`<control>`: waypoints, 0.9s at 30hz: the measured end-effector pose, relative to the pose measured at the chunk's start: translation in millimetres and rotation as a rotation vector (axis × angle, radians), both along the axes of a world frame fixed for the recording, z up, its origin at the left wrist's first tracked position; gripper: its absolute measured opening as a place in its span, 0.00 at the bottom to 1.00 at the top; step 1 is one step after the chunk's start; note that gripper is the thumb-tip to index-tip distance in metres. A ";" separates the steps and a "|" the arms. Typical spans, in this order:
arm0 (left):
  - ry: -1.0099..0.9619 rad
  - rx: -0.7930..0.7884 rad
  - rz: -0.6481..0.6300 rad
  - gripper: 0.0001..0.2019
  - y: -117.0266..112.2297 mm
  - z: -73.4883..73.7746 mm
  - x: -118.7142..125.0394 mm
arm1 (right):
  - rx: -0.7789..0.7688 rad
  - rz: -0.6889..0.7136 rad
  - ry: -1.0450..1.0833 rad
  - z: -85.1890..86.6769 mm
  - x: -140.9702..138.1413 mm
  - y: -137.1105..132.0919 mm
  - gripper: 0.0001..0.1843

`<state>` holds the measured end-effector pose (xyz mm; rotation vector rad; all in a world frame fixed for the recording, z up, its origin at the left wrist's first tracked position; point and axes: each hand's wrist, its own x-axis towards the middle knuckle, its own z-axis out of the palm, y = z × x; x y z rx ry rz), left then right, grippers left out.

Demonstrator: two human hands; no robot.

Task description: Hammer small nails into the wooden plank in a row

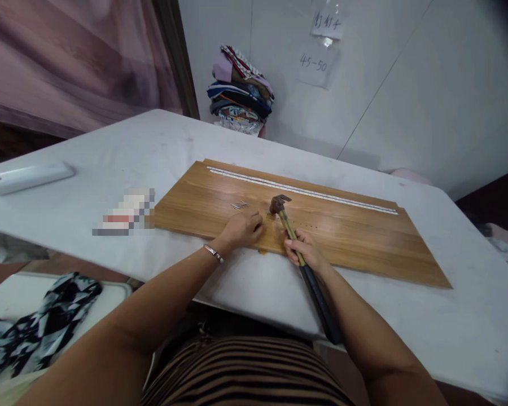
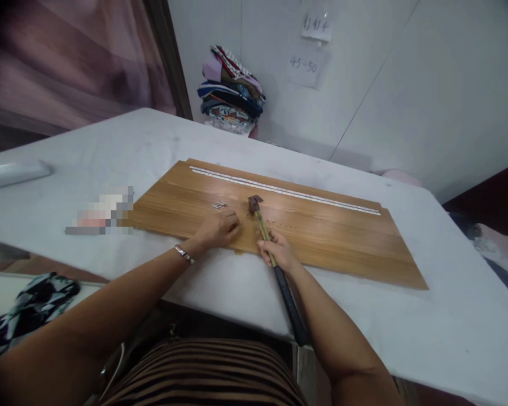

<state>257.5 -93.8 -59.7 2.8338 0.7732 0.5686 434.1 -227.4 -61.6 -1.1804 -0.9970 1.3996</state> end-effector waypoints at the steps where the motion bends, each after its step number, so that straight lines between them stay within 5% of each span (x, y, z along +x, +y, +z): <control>1: -0.003 0.002 -0.001 0.12 -0.1 0.2 0.0 | 0.000 0.002 0.003 -0.9 0.4 0.1 0.18; 27: -0.031 0.029 -0.023 0.11 1.9 -2.5 1.4 | -0.001 -0.007 0.028 -3.2 -0.1 3.5 0.18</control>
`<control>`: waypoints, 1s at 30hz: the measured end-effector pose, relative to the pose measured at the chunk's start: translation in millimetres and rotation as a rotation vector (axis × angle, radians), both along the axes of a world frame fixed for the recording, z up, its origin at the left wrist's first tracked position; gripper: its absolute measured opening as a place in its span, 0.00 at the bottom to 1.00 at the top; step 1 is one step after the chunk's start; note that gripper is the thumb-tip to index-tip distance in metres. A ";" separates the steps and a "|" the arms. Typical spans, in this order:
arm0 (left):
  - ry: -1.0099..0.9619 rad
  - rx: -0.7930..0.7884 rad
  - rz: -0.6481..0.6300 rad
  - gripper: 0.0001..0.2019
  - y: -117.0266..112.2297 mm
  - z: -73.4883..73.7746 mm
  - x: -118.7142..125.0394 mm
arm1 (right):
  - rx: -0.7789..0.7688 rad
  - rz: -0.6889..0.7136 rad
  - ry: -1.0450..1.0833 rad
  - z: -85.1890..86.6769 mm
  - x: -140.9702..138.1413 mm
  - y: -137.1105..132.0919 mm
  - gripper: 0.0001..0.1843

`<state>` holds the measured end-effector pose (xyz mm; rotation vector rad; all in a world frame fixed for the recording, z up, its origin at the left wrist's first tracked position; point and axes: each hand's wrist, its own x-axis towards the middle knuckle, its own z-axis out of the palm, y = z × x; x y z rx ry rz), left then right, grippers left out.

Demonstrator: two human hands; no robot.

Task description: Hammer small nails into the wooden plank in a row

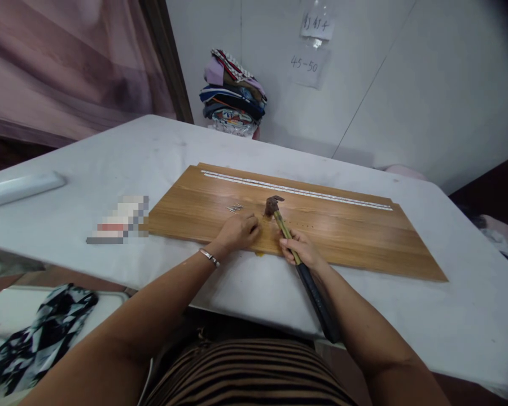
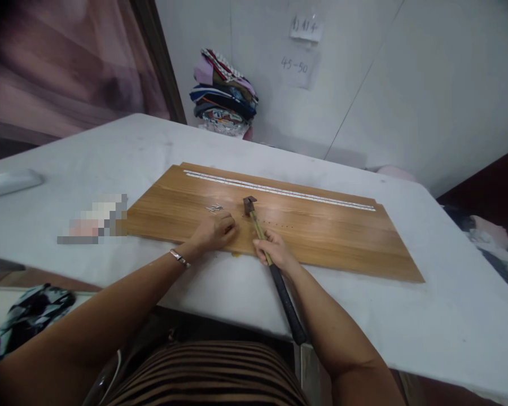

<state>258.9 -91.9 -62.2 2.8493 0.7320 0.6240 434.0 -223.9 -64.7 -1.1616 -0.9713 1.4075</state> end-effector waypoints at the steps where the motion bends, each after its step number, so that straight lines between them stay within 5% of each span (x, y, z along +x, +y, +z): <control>1: -0.005 -0.006 -0.003 0.12 0.1 0.0 0.0 | 0.003 0.000 -0.004 0.3 -0.2 -0.1 0.18; 30: 0.016 0.008 0.018 0.12 -0.7 1.4 -0.1 | 0.012 -0.004 -0.042 2.2 -0.7 -5.8 0.17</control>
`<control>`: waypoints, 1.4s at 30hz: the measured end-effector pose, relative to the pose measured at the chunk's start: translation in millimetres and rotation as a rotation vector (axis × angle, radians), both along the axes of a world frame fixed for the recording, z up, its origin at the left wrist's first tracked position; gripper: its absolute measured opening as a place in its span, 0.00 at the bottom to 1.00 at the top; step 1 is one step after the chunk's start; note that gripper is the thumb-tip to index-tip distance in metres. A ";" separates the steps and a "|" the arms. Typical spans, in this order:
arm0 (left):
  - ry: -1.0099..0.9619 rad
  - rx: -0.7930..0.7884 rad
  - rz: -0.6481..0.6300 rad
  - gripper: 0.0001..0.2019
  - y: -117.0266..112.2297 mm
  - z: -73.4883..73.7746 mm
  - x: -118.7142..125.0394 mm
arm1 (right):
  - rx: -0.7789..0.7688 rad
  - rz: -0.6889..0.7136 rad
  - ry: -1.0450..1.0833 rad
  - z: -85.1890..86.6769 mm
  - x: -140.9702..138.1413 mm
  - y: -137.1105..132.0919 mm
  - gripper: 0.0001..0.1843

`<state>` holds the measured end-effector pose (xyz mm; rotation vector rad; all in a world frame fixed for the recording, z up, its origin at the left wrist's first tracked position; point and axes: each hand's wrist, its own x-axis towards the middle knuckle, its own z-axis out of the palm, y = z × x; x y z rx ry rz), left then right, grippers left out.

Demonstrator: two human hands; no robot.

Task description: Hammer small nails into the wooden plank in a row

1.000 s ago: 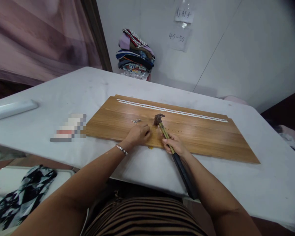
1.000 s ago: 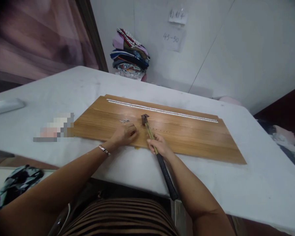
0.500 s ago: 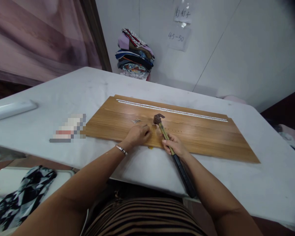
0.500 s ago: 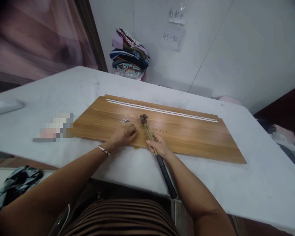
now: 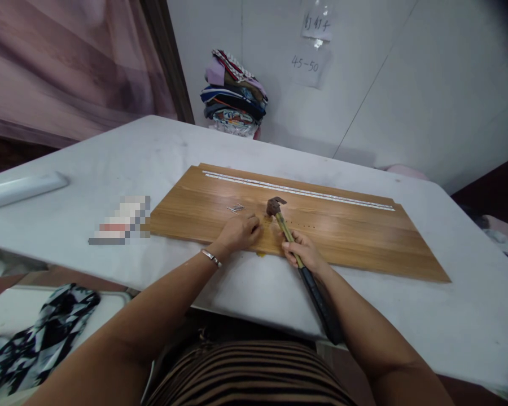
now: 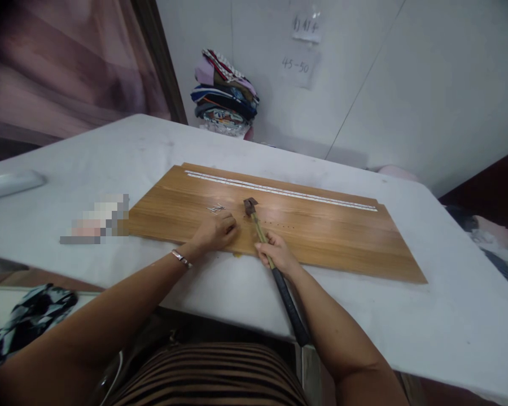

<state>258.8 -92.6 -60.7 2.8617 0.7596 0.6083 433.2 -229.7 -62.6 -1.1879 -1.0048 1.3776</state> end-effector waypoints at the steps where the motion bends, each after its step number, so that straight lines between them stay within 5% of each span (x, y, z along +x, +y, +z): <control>1: -0.006 -0.002 0.000 0.13 0.2 -0.4 0.0 | 0.001 -0.003 0.000 -0.1 0.1 0.0 0.17; 42: -0.008 0.010 -0.025 0.12 1.8 -0.6 -1.4 | -0.024 0.005 0.009 2.4 -1.6 0.9 0.19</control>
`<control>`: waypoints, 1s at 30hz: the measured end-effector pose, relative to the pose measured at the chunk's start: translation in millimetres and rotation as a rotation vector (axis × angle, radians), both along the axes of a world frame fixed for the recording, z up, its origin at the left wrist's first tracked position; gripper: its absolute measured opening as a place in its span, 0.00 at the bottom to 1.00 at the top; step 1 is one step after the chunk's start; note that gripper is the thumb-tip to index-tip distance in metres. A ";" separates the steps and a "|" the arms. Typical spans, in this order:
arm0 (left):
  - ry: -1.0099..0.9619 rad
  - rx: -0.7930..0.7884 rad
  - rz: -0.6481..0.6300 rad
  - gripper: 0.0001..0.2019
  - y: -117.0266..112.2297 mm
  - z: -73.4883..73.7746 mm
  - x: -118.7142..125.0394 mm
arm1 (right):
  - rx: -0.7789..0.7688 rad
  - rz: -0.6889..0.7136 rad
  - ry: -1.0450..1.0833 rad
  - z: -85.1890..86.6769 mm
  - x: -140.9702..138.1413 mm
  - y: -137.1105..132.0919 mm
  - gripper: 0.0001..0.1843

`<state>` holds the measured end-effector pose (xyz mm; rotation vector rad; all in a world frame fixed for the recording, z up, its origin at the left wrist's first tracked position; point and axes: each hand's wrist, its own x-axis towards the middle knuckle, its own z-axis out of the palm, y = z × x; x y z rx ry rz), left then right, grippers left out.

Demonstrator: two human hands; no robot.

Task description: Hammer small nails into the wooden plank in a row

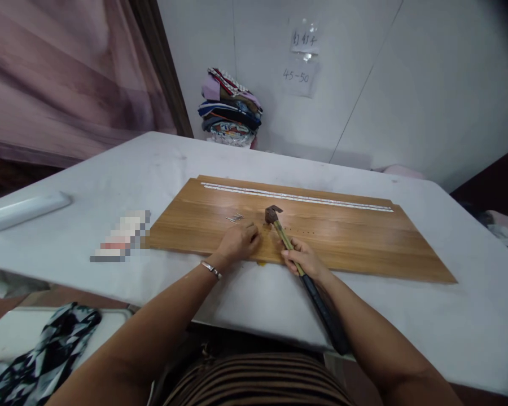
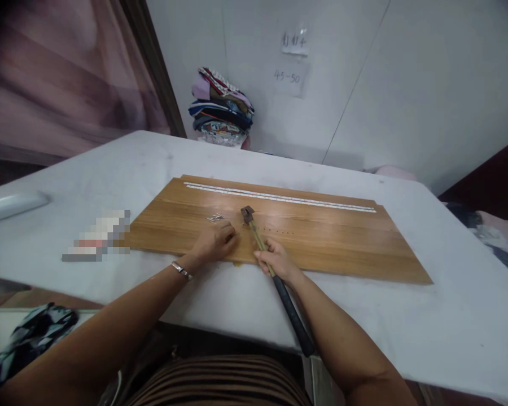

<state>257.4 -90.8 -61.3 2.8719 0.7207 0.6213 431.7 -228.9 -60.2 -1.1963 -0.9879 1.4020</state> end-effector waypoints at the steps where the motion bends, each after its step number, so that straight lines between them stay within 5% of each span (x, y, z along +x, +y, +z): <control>1: 0.003 0.005 0.001 0.12 0.0 0.1 -0.1 | 0.003 0.001 0.006 -0.3 -0.3 0.0 0.19; 30: -0.109 -0.097 0.040 0.11 -2.4 1.5 -5.5 | 0.010 0.008 0.035 -6.1 -2.1 3.0 0.21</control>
